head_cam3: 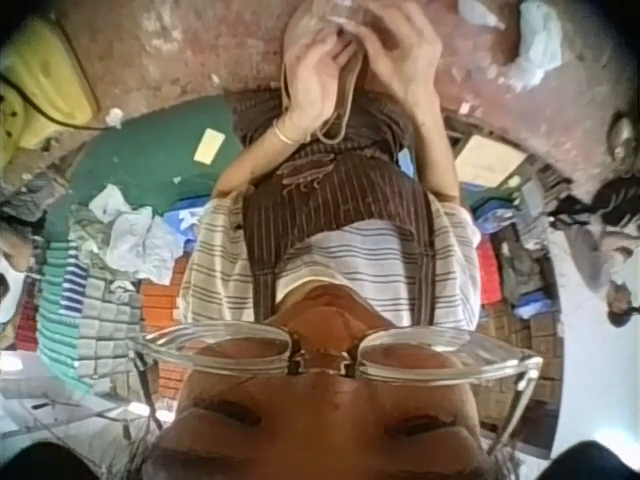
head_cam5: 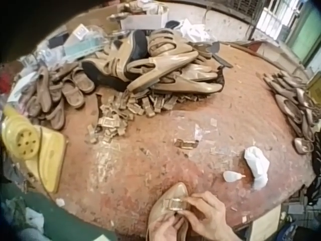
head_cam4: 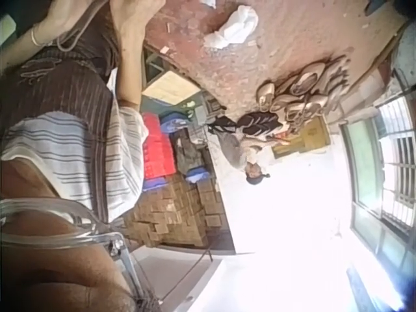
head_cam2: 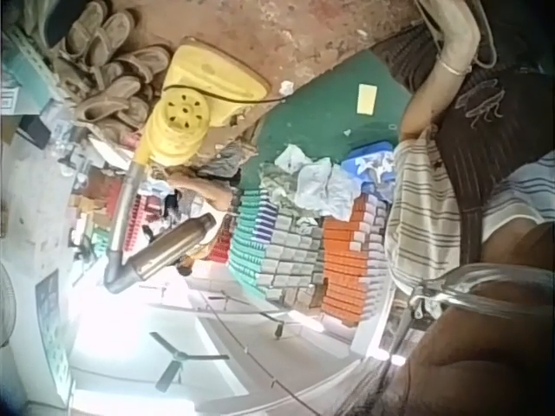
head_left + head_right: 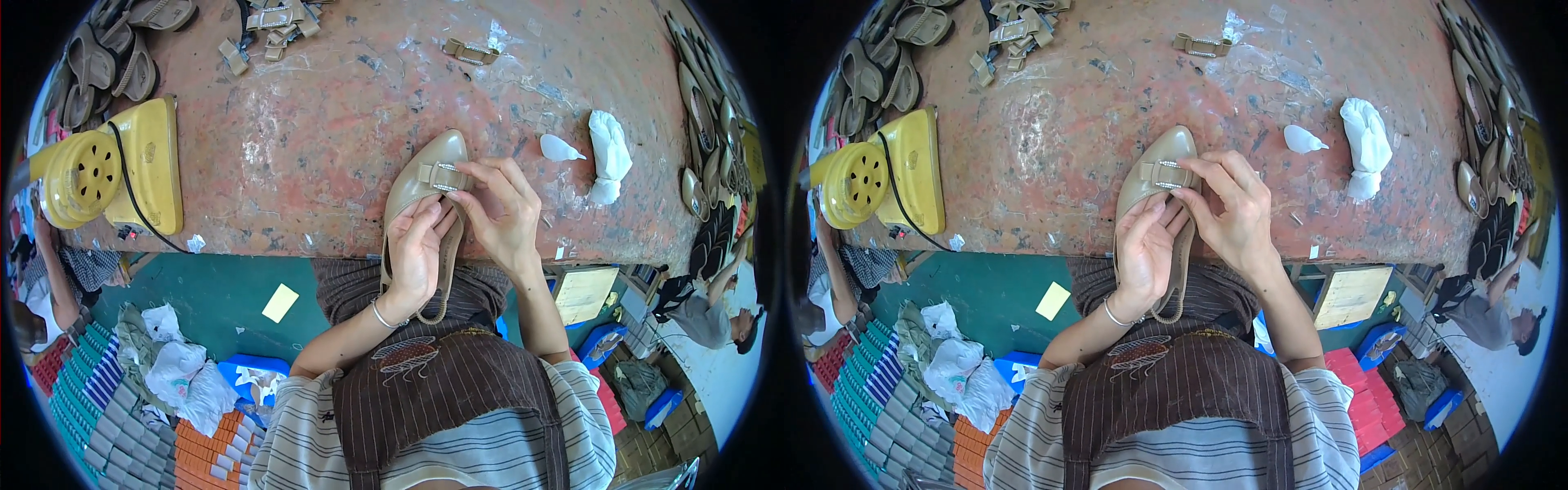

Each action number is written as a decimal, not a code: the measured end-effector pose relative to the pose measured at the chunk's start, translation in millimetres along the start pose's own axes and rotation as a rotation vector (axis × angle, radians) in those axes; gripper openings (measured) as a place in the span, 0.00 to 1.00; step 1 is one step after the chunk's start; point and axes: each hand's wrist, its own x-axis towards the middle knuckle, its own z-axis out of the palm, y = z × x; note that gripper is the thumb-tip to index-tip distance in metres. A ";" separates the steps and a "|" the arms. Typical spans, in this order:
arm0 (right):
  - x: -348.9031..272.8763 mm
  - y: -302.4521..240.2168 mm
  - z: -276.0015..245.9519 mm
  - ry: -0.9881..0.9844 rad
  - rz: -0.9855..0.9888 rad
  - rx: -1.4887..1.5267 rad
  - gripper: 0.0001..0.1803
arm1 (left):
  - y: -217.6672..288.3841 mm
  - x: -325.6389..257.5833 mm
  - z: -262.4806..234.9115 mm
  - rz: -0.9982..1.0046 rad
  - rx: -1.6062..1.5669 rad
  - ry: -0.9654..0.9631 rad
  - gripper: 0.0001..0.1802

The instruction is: The person is applying glue and attaching decorative buckles onto tan-colored shoes at a manufacturing workbench.

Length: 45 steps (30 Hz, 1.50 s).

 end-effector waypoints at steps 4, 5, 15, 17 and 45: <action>4.3 0.0 3.4 0.013 -0.015 0.002 0.17 | 2.6 3.0 8.1 0.005 0.017 0.055 0.14; 5.7 -2.6 2.4 0.021 -0.024 0.011 0.17 | 5.3 1.8 14.0 0.017 0.026 0.050 0.14; -23.5 3.8 5.0 0.117 0.175 0.538 0.19 | 27.6 0.4 26.3 -0.096 0.078 0.174 0.13; -43.6 9.6 8.7 0.203 0.218 0.503 0.14 | 42.0 -18.6 26.0 -0.117 0.012 0.110 0.12; -36.1 18.0 15.7 0.313 0.085 0.174 0.10 | 279.2 283.7 273.0 1.207 2.108 -0.299 0.59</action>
